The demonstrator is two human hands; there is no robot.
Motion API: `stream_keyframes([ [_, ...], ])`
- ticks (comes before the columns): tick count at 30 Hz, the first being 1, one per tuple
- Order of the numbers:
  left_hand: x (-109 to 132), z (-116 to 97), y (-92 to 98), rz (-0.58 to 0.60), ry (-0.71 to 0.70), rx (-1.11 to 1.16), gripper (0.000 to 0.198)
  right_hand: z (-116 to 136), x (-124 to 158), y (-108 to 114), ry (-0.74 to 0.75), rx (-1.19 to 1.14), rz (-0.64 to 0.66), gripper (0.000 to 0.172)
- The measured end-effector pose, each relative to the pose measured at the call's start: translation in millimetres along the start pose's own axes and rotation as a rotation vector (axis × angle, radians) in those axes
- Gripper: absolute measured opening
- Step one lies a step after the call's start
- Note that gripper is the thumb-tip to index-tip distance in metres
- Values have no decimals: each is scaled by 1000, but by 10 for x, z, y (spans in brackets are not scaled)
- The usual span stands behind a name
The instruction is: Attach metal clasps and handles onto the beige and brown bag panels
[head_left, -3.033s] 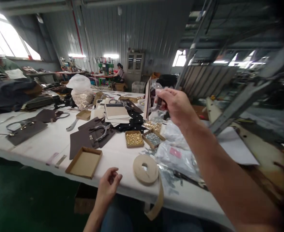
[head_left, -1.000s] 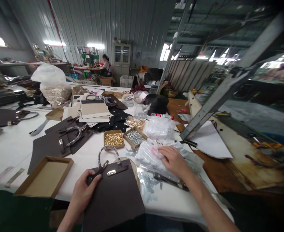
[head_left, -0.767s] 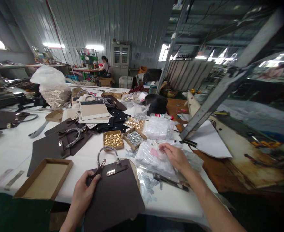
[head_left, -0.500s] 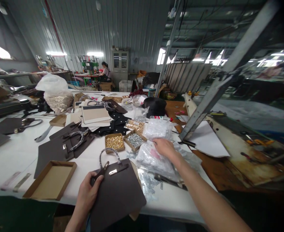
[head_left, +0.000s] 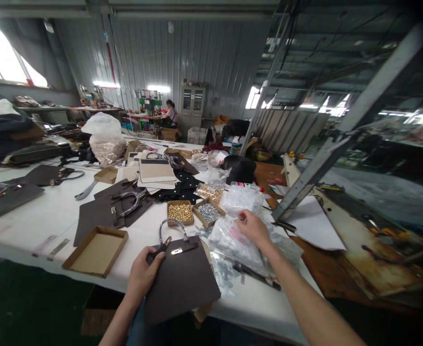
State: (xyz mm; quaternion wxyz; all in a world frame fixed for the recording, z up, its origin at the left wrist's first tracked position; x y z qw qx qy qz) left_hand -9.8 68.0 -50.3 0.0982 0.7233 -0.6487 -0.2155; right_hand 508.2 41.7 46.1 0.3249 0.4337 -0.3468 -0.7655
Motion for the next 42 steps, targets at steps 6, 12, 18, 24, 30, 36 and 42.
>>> stream_keyframes([
  [6,-15,-33,-20,132,-29,73,56,-144,220,537,-401,-765,-307,37],
  [12,83,-325,152,93,-215,-137,56,642,1189,280,-814,-1528,43,46],
  [18,487,-937,469,-19,-341,-163,36,1442,1847,213,-774,-1424,234,45],
  [24,1013,-1492,188,311,-409,241,56,2039,2182,135,-633,-1185,420,56],
  [30,1322,-1631,200,325,-370,451,35,2304,2496,129,-565,-1086,396,65],
  [36,1451,-1418,243,271,-181,518,29,2346,2809,163,-552,-985,276,63],
  [42,1466,-1147,183,369,96,674,46,2506,2863,286,-249,-835,392,57],
])
Point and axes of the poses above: each hand's wrist, its own x-axis away from the middle knuckle, its own y-axis out of the back of the hand, z = x × y, the point moved 10 cm from there along -x, towards the middle knuckle, and after that the axes turned 10 degrees about -z, right-handed, at the moved point
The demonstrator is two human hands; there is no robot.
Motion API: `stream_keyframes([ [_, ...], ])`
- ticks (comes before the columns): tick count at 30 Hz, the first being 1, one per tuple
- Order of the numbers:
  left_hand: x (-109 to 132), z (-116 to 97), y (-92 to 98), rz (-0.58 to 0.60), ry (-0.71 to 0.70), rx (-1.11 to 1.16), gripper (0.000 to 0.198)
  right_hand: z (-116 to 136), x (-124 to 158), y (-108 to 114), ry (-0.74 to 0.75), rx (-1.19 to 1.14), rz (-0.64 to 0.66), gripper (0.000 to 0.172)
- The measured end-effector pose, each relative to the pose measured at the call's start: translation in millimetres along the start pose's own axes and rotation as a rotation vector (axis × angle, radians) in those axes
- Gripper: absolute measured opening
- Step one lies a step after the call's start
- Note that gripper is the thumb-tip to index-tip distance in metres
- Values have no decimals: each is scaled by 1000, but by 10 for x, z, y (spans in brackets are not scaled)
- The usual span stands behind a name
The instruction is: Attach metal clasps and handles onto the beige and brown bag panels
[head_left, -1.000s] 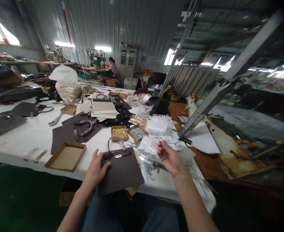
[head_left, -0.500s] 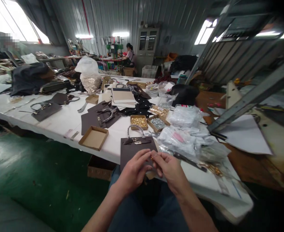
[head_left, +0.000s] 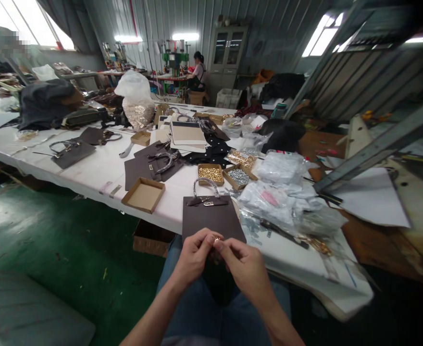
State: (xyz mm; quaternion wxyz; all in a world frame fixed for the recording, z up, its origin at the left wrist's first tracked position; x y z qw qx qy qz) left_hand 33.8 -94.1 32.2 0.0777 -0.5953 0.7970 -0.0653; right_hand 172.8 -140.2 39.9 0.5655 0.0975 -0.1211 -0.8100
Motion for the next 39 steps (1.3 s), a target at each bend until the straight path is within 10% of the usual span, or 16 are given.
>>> stream_keyframes([
  [8,211,414,-281,5,365,416,52,246,137,307,275,81,-231,19],
  [13,246,475,-260,-12,439,486,45,328,199,198,375,68,-132,13],
  [39,338,541,-262,64,338,362,64,156,283,317,230,75,-183,7],
])
Point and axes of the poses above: each hand's wrist, its own x-axis away from the middle knuckle, its own y-axis out of the back of the hand, z = x × y, the point moved 10 cm from there along -x, towards the middle knuckle, and after that the axes turned 10 degrees about -z, right-handed, at the moved point
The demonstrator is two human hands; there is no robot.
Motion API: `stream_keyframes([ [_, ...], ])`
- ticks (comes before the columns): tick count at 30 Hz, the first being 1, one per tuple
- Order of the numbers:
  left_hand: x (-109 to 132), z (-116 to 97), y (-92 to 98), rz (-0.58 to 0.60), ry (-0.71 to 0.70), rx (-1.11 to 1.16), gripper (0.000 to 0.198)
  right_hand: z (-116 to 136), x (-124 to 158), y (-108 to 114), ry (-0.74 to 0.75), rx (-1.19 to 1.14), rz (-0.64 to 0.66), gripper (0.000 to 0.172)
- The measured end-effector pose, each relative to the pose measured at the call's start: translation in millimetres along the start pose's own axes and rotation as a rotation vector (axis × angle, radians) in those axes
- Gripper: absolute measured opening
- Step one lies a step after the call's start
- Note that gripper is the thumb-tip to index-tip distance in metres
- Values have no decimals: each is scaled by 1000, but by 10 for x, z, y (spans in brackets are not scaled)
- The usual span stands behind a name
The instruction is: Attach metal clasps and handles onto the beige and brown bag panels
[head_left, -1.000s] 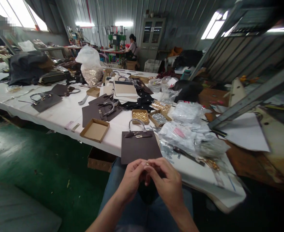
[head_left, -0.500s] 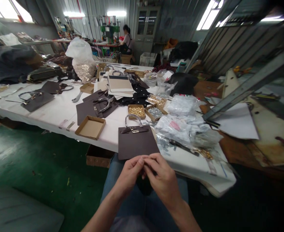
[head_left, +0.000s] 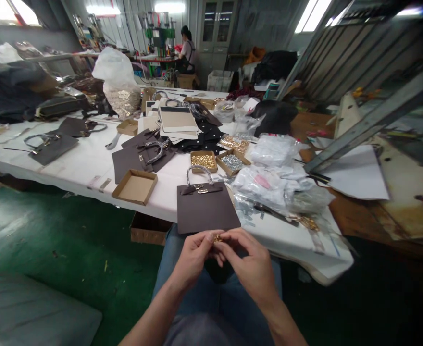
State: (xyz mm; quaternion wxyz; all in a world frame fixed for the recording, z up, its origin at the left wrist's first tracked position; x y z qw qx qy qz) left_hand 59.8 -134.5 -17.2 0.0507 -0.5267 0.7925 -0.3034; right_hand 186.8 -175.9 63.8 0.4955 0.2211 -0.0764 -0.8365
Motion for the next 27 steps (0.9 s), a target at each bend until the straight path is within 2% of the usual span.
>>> stream_keyframes([
  [5,32,16,51,-4,-25,-37,61,3,14,15,-23,-44,24,7],
  [11,52,-98,131,-39,-90,-176,54,-13,27,-17,-61,-99,67,12],
  [17,105,-268,54,-15,-134,-241,48,-112,64,-65,-148,-182,98,17],
  [27,190,-399,-67,69,-248,-420,49,-95,103,-93,-168,-333,84,13],
])
Point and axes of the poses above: each hand's wrist, its own x-axis away from the middle knuckle, its own y-axis out of the back of the hand, z = x × y, the point moved 10 cm from there along -x, towards the middle knuckle, and after that the axes turned 10 degrees about -z, right-handed, at the moved point
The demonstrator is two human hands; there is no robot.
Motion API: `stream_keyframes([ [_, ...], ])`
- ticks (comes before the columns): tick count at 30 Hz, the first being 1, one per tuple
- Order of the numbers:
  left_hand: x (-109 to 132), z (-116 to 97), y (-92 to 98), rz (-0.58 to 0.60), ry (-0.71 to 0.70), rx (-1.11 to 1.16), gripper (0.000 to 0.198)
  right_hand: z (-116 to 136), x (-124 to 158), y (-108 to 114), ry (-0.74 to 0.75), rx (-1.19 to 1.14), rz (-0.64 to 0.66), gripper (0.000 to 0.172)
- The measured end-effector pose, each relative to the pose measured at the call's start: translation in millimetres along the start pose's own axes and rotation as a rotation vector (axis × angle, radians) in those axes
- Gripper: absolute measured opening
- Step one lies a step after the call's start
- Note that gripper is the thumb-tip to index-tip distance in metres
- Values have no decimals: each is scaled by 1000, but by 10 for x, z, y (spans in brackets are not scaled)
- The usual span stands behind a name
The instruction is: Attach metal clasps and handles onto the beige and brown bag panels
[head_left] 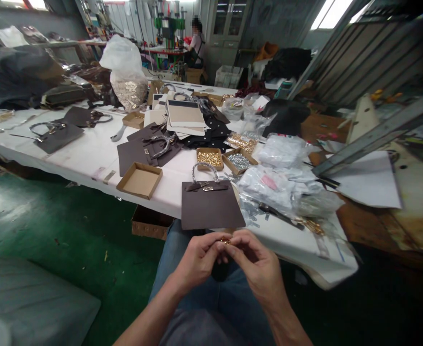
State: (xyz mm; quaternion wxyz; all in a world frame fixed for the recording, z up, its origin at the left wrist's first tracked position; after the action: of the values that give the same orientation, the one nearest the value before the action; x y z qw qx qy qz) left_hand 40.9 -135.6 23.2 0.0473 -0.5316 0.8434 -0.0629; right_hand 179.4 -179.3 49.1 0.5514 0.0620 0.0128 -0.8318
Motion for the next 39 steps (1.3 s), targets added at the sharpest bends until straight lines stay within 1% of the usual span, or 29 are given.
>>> stream_keyframes([
  [3,-3,-34,-18,-15,-72,-60,47,-32,-6,56,-9,-31,-50,12],
  [6,12,-58,-32,-38,-163,-149,44,-142,19,141,-51,1,-97,14],
  [8,28,-52,-51,-42,-200,-185,44,-221,46,186,-82,30,-106,15],
  [11,37,-16,-88,-34,-181,-169,46,-277,75,223,-91,35,-104,16],
  [16,43,-41,-149,-35,-157,-123,46,-218,95,227,-21,-56,-114,13],
  [22,61,4,-182,-105,-101,-31,46,-168,172,195,13,-77,-104,10],
  [25,75,50,-193,-126,-64,18,44,-143,180,229,35,-66,-119,9],
  [27,95,77,-185,-130,-62,23,41,-118,164,258,55,-37,-98,6],
  [30,146,151,-172,-114,-75,2,34,-57,112,309,99,35,-24,4],
  [33,210,251,-198,-73,-80,-23,28,42,42,382,175,222,13,12],
  [35,243,290,-225,-52,-81,-31,25,128,12,381,236,334,52,15],
  [37,261,270,-239,-55,-105,-33,23,202,4,362,275,384,94,18],
  [39,266,213,-229,-83,-146,-35,20,248,7,358,283,394,117,21],
])
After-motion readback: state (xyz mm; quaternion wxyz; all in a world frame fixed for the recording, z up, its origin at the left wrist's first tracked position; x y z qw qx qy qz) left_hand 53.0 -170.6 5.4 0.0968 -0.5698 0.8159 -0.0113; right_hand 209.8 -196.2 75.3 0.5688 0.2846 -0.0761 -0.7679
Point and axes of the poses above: each hand's wrist, its own x-axis away from the middle knuckle, its own y-axis out of the back of the hand, z = x × y, the point moved 10 cm from there along -x, towards the middle knuckle, and after that the axes turned 10 degrees about -z, right-handed, at the moved point
